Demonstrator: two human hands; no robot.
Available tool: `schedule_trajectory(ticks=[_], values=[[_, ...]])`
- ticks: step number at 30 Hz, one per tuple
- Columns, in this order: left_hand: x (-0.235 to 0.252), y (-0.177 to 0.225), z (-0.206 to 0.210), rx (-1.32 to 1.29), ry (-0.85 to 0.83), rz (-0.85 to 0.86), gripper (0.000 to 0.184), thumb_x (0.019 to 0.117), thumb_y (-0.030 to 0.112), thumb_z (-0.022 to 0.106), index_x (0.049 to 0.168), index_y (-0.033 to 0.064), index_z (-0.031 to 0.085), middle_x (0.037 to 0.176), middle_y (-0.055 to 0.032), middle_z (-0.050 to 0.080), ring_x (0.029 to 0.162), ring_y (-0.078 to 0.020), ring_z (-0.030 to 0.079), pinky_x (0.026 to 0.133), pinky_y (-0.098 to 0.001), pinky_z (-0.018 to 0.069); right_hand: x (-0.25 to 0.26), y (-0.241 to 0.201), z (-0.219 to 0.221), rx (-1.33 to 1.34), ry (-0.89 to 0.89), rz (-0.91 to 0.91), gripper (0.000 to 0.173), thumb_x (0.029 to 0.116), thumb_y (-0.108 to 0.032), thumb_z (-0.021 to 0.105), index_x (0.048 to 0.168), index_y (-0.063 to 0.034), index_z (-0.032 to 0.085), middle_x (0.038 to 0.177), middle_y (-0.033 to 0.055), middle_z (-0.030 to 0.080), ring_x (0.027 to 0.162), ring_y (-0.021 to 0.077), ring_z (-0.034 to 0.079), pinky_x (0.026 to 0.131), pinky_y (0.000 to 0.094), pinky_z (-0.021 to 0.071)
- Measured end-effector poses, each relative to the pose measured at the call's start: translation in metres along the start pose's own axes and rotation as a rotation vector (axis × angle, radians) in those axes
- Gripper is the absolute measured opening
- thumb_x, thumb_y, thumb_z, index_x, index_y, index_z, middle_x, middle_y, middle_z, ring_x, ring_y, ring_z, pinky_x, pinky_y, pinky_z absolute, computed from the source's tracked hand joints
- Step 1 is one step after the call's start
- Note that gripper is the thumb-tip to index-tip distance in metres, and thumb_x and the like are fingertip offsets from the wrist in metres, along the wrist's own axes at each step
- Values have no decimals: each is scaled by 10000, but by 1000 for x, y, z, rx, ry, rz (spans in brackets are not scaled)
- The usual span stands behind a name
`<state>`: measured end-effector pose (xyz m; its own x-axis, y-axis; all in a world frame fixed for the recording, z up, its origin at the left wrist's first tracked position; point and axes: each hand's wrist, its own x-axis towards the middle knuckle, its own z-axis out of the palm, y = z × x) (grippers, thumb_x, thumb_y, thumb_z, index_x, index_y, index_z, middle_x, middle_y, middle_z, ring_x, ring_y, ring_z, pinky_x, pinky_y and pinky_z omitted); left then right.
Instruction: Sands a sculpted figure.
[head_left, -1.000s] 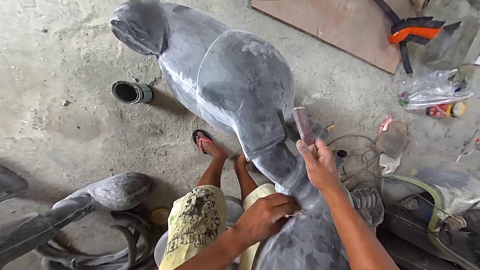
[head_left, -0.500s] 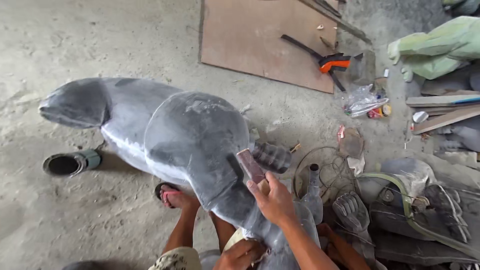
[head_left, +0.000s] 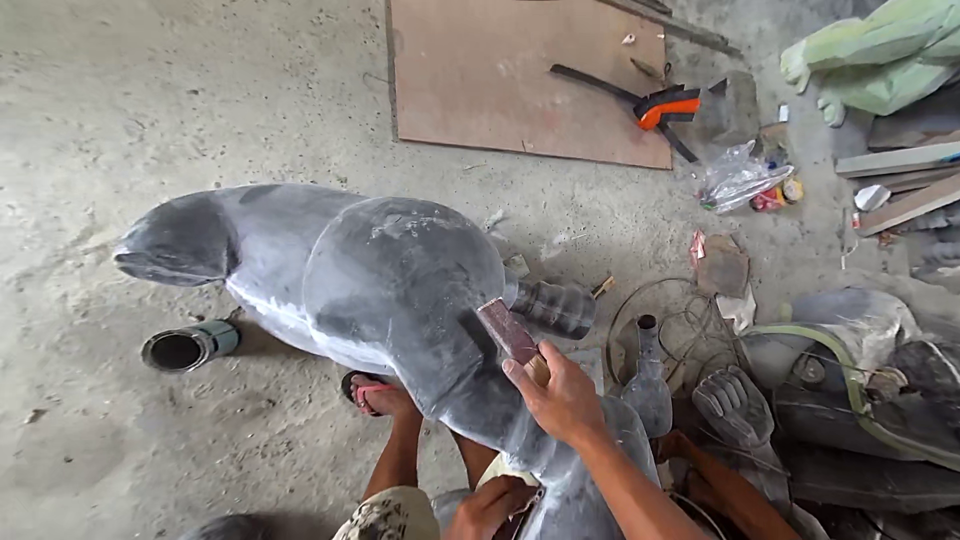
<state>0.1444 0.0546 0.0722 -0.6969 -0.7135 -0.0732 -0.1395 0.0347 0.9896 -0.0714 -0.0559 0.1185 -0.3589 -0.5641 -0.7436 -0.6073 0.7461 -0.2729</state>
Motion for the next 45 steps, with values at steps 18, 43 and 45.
schedule_trajectory(ticks=[18,43,45], values=[[26,9,2,-10,45,141,229,997,75,595,1164,112,747,1170,-64,736,1125,-167,691,1002,-328,573,7,6,3,16,121,-112,696,854,-862,449,1010,-205,616,690,22,574,623,224,603,537,493,502],[10,-7,8,-9,17,44,212,1011,104,590,1170,80,728,1183,-83,720,1141,-172,680,1009,-316,559,11,5,2,-37,125,-104,707,852,-860,456,1064,-207,626,720,35,595,654,246,619,570,530,513],[24,11,1,-2,14,97,220,1015,85,577,1174,91,729,1181,-77,722,1148,-181,678,1015,-329,561,13,5,0,-21,126,-105,705,853,-855,467,1067,-205,633,725,37,597,656,242,618,577,530,514]])
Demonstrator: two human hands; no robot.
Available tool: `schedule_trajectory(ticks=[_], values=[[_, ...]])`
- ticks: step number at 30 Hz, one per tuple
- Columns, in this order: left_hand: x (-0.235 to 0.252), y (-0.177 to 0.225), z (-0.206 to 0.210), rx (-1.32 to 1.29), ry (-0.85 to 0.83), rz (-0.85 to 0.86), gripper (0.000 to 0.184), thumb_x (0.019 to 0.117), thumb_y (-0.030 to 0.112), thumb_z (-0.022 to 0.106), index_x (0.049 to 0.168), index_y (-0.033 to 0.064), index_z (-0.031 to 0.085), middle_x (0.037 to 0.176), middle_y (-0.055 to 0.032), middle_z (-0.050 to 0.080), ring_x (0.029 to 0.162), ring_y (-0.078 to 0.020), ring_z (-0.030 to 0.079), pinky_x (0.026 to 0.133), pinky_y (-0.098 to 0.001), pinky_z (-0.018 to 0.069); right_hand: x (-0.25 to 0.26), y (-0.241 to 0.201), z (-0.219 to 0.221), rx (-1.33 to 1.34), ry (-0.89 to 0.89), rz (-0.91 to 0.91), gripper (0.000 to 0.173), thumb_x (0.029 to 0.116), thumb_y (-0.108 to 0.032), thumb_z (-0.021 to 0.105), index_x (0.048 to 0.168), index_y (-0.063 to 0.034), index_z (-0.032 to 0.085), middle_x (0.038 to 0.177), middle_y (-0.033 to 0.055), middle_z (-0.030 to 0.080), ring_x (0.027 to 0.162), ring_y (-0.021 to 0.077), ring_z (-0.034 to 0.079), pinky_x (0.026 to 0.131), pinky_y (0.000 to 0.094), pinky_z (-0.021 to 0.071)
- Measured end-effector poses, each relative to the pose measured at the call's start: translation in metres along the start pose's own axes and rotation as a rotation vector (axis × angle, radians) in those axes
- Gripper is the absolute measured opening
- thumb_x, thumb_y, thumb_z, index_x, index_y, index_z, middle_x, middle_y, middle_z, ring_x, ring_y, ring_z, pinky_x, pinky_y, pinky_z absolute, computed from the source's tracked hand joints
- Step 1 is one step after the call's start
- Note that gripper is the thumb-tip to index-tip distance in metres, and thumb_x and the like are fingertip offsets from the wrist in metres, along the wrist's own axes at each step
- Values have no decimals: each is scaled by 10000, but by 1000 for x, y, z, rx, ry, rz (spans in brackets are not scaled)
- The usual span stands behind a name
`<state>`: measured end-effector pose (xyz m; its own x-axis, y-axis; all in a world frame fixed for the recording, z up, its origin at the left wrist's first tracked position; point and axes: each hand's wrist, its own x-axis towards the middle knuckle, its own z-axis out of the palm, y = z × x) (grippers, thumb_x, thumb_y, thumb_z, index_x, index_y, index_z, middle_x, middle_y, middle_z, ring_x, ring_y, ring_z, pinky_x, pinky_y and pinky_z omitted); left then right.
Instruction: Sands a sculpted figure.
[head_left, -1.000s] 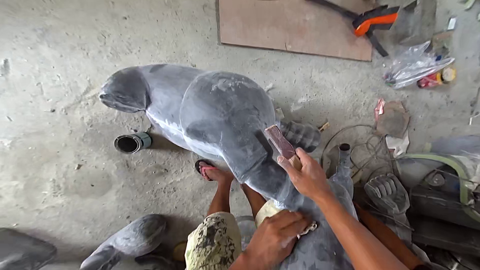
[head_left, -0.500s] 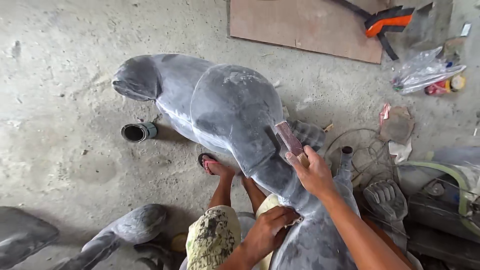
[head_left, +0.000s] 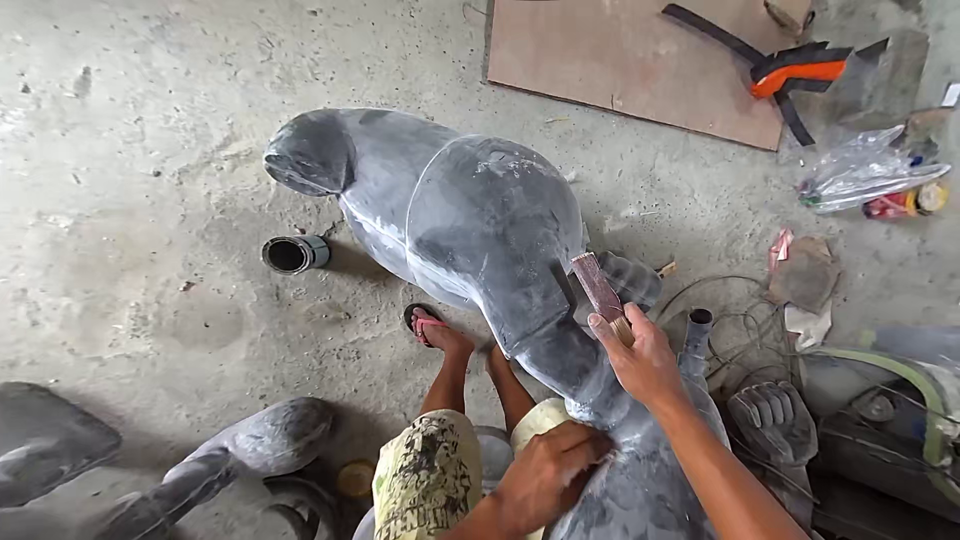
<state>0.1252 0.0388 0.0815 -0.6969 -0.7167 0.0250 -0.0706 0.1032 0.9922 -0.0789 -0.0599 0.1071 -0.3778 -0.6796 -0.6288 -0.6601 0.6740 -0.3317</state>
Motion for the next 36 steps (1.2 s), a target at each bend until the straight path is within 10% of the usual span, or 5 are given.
schedule_trajectory(ticks=[12,18,22,29,36], values=[[11,16,-3,-5,-12,64,255,1020,56,535,1184,102,725,1209,-74,726,1179,-197,676,1024,-358,564,-3,5,6,18,10,-32,685,868,-831,485,1037,-183,629,689,38,567,600,238,583,529,510,488],[-74,-17,-29,203,-484,-349,167,966,103,625,1078,159,734,1092,-69,709,963,-269,716,712,-501,612,0,8,6,73,24,-59,663,858,-837,501,1005,-202,618,663,16,522,568,208,540,518,474,473],[-90,6,-45,-231,-115,-601,189,1009,248,636,1105,105,715,1029,-50,691,852,-122,663,765,-315,587,-4,9,8,101,21,-65,642,866,-813,522,1020,-199,629,659,13,516,554,202,530,500,458,466],[-29,32,-17,-445,89,-728,310,950,339,738,1124,87,690,965,-20,723,820,-88,696,724,-275,609,-5,8,6,134,19,-100,594,889,-767,552,1004,-189,623,643,14,496,528,193,501,472,417,436],[-17,29,-8,-306,40,-478,240,1019,253,629,955,43,726,934,-72,671,862,-129,645,795,-271,556,-10,6,5,144,15,-93,580,899,-750,559,995,-181,626,636,21,495,514,191,488,461,405,417]])
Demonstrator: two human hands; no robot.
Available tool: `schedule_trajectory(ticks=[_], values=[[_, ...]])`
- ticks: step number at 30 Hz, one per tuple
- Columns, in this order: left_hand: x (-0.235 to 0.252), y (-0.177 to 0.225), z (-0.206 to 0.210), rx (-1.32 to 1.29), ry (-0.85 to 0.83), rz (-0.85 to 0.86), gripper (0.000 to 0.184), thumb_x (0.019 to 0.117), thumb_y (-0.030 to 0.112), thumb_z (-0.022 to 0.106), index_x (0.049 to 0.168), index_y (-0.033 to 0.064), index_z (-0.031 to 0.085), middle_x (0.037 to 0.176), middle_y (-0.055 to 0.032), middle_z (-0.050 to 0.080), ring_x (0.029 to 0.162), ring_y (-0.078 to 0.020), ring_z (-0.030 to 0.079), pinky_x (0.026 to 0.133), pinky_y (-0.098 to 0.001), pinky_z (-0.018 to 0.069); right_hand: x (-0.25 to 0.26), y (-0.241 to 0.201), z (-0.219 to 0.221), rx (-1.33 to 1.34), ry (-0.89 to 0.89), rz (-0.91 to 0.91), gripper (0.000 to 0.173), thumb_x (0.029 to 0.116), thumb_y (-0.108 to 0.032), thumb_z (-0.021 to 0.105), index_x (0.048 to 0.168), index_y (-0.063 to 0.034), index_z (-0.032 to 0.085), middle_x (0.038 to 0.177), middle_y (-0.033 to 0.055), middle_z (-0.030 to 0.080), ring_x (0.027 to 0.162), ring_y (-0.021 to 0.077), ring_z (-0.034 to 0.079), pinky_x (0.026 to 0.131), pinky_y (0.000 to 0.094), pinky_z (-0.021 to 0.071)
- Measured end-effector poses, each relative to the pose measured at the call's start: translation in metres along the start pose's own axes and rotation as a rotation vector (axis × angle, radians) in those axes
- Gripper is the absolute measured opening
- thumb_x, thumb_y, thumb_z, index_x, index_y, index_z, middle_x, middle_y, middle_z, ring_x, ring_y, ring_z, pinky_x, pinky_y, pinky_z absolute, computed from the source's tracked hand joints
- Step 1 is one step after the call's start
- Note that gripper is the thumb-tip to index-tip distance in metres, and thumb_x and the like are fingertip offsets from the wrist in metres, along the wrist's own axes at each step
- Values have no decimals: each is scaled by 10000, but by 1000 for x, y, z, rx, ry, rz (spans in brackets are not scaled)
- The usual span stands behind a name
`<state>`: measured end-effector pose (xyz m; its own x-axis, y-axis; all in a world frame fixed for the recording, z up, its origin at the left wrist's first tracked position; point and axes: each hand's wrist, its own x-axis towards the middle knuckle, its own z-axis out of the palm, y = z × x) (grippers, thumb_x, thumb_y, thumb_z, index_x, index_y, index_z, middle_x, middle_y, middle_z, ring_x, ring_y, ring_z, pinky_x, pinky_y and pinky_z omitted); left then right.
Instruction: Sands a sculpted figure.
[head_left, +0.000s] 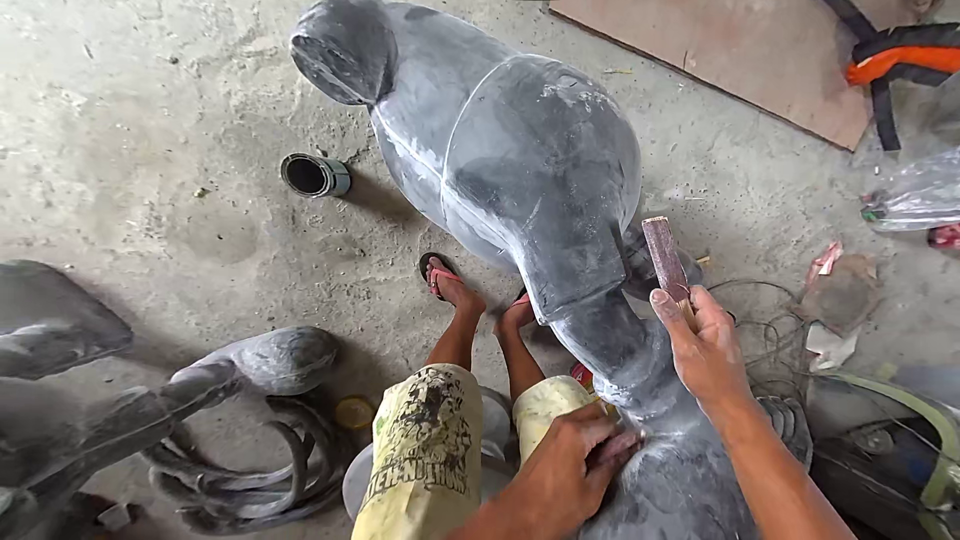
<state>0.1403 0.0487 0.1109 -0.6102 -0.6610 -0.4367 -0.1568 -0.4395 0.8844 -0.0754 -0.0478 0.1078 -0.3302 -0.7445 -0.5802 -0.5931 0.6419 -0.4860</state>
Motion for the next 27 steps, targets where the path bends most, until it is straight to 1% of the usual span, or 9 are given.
schedule_trajectory(ticks=[3,8,13,16,18,21,23,25,27], values=[[-19,3,-10,2,-6,77,273,1044,262,605,930,43,720,899,-58,654,802,-115,630,721,-249,552,4,1,2,-23,9,-13,588,891,-763,550,974,-184,614,647,12,494,538,184,499,488,410,433],[12,2,8,90,-24,63,355,1088,305,491,1011,54,730,1006,-83,673,952,-160,656,878,-303,555,1,0,0,-20,-7,6,579,902,-746,560,982,-175,617,623,30,491,495,202,482,448,411,410],[-17,0,-13,35,-59,86,306,1077,265,533,992,53,738,943,-62,649,862,-131,630,789,-266,549,3,1,0,-8,-16,3,568,906,-730,570,992,-171,611,631,24,485,506,187,480,457,396,407],[11,-1,-1,50,-57,79,337,1081,289,510,985,53,731,968,-75,662,907,-150,644,837,-296,552,9,1,1,-10,-11,3,585,898,-738,574,1008,-164,614,652,24,495,540,194,498,493,426,429],[20,0,4,48,-47,67,345,1080,300,510,1002,56,741,990,-71,670,939,-150,646,870,-296,545,11,0,-1,-1,-12,-7,567,908,-717,584,1005,-158,608,652,21,491,534,184,489,492,411,423],[-17,5,-7,19,-1,44,316,1075,273,532,955,50,722,933,-65,652,860,-138,632,789,-279,549,11,-1,-2,18,-16,-11,540,920,-689,596,982,-153,600,648,22,479,529,185,474,489,401,414],[-38,5,-13,-4,34,48,273,1061,236,567,975,44,741,952,-62,674,857,-116,644,779,-253,560,14,-2,-2,6,-19,-27,547,920,-689,591,996,-148,602,657,20,483,538,182,480,497,404,421],[-26,6,-5,35,55,47,298,1067,258,550,951,49,727,932,-66,666,857,-134,645,784,-280,562,13,-1,-3,-16,-17,-23,556,915,-694,591,992,-144,599,654,23,471,537,187,472,500,417,416],[1,5,6,57,54,39,334,1076,293,523,969,58,735,957,-68,672,900,-149,653,831,-304,562,13,-1,-2,-1,-28,-31,524,931,-668,593,976,-147,589,649,10,456,530,172,457,496,392,408]])
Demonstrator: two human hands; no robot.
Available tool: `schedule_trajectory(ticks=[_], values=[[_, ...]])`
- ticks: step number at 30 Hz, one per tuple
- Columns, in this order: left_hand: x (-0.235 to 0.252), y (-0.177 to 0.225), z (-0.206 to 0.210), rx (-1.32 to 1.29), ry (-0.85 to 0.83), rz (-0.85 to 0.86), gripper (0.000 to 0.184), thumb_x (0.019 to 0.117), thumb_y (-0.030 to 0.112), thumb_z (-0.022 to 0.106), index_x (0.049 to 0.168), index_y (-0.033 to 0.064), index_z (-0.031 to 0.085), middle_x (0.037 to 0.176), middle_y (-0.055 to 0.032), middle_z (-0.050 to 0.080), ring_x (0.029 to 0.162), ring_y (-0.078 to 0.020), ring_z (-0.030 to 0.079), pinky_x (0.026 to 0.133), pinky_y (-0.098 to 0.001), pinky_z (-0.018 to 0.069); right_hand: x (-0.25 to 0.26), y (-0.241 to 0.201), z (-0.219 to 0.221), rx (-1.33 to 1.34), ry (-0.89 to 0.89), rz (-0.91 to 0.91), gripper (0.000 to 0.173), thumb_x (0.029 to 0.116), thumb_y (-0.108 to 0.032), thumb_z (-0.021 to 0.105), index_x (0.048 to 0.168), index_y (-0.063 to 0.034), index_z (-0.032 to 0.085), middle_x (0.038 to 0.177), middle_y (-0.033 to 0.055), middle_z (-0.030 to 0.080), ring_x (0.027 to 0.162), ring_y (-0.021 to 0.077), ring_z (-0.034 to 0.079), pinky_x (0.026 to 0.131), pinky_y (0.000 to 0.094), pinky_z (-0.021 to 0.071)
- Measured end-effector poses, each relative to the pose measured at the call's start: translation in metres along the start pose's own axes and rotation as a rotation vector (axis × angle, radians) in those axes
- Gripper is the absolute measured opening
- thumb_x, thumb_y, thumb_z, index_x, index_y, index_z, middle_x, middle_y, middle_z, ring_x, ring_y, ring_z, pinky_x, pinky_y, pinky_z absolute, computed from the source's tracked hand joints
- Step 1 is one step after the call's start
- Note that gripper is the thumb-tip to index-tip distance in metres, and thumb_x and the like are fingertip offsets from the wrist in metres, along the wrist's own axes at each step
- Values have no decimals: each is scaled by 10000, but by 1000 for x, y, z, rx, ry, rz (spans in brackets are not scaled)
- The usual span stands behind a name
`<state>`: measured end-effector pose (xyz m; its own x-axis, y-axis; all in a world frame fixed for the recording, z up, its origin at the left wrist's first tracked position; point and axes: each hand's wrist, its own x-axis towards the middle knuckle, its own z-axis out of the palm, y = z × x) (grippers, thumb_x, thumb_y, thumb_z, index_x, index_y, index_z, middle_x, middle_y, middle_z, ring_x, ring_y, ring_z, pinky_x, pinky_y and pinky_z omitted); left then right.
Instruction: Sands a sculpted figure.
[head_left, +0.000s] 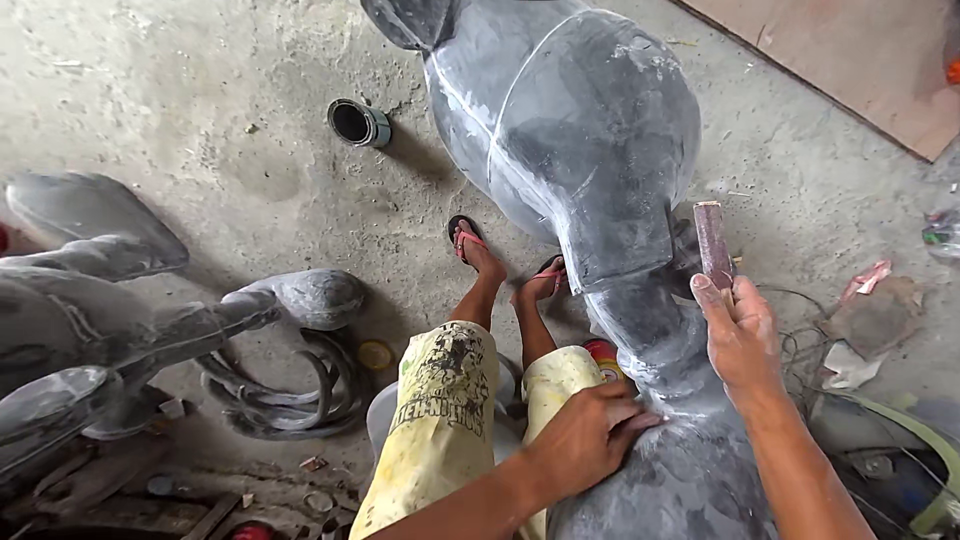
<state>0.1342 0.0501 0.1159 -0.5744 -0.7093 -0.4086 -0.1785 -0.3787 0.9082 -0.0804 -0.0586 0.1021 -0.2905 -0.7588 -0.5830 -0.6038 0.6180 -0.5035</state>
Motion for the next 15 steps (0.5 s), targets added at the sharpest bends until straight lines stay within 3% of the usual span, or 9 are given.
schedule_trajectory(ticks=[2,5,8,12,15], values=[[1,1,2,-24,10,-4,337,1080,304,516,1001,72,747,984,-58,672,929,-138,649,854,-292,554,1,1,-1,37,-3,-7,486,950,-634,597,978,-150,592,653,3,452,535,157,452,504,367,403],[-63,13,-9,-53,136,-31,249,1054,248,582,1033,73,759,983,-66,694,907,-131,668,820,-280,579,-1,2,0,26,-1,-16,481,947,-644,593,959,-164,586,622,-3,438,489,145,429,455,344,384],[-106,24,-11,-84,196,-72,201,1027,175,628,1110,62,771,1027,-88,703,944,-134,666,850,-264,570,-1,2,1,32,-6,-18,464,953,-620,604,962,-157,584,634,-15,434,507,134,429,481,338,388],[-43,1,0,-38,145,-44,276,1057,264,572,980,61,743,966,-67,669,890,-136,650,804,-282,566,0,-1,-2,37,-5,-20,439,962,-597,607,943,-160,573,635,-22,432,519,123,436,493,329,389],[-18,-9,-11,-162,28,-193,272,1028,267,602,976,36,737,957,-75,674,856,-128,638,783,-286,549,4,-2,-4,39,-3,-24,442,961,-599,609,930,-161,563,650,-19,433,541,120,438,513,329,395]])
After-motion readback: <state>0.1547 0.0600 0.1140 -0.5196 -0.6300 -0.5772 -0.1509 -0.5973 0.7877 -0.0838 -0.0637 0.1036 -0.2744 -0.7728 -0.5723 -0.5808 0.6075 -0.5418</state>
